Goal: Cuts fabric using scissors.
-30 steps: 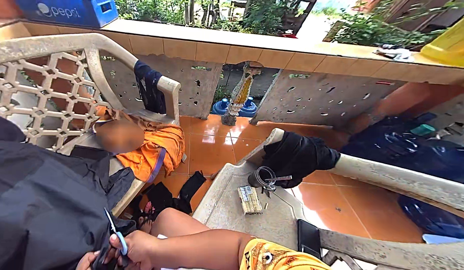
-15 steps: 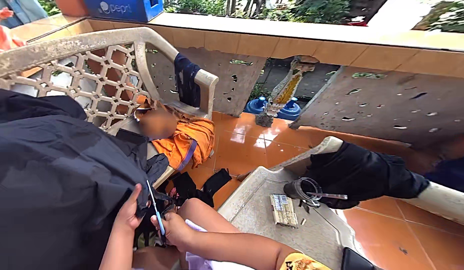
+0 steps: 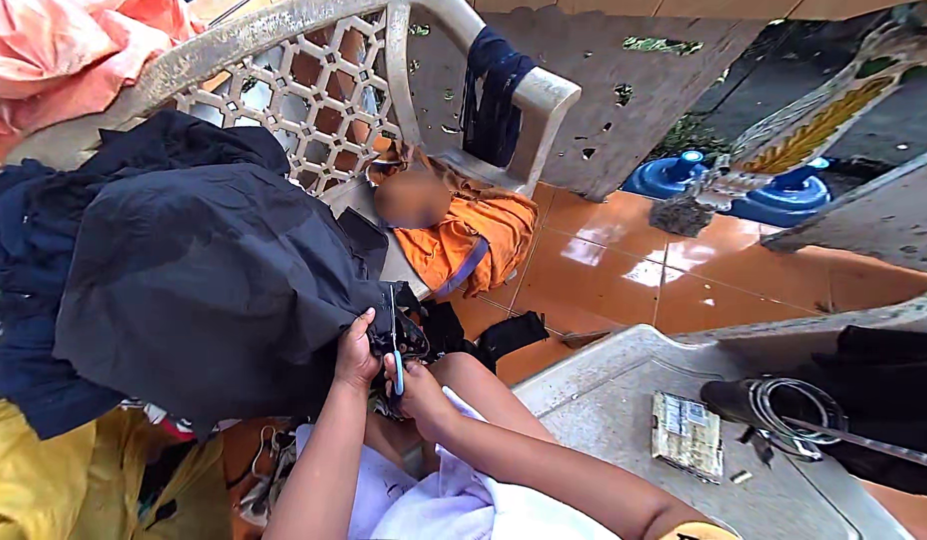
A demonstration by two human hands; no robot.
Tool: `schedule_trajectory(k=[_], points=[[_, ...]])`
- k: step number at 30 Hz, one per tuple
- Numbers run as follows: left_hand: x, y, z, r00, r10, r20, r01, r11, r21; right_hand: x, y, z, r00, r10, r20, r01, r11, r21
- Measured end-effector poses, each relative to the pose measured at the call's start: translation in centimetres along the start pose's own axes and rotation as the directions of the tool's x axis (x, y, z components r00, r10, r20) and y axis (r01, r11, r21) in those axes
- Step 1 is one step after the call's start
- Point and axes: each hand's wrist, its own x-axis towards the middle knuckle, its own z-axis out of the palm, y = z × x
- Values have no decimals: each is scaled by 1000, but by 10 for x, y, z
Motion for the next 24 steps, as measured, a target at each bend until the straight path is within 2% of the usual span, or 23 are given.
schedule_trajectory(k=[7,11,18,24], points=[[-2,-3,-6,995,-13,97,13,1000,-6,4,-7,-4,999,7,40,-5,999,-45],[-4,-1,-2,997,-4,72,4,1000,-1,-1,-9,-2,994,74,79,-68,994,-81],[-2,-3,-10,988,-55,148,60,998,-32,6,-15,-1,997,69,31,-68,997,-34],[-4,-4,-9,988,-28,151,30,999,-16,6,-10,4,999,-4,-38,3,1000,-25]])
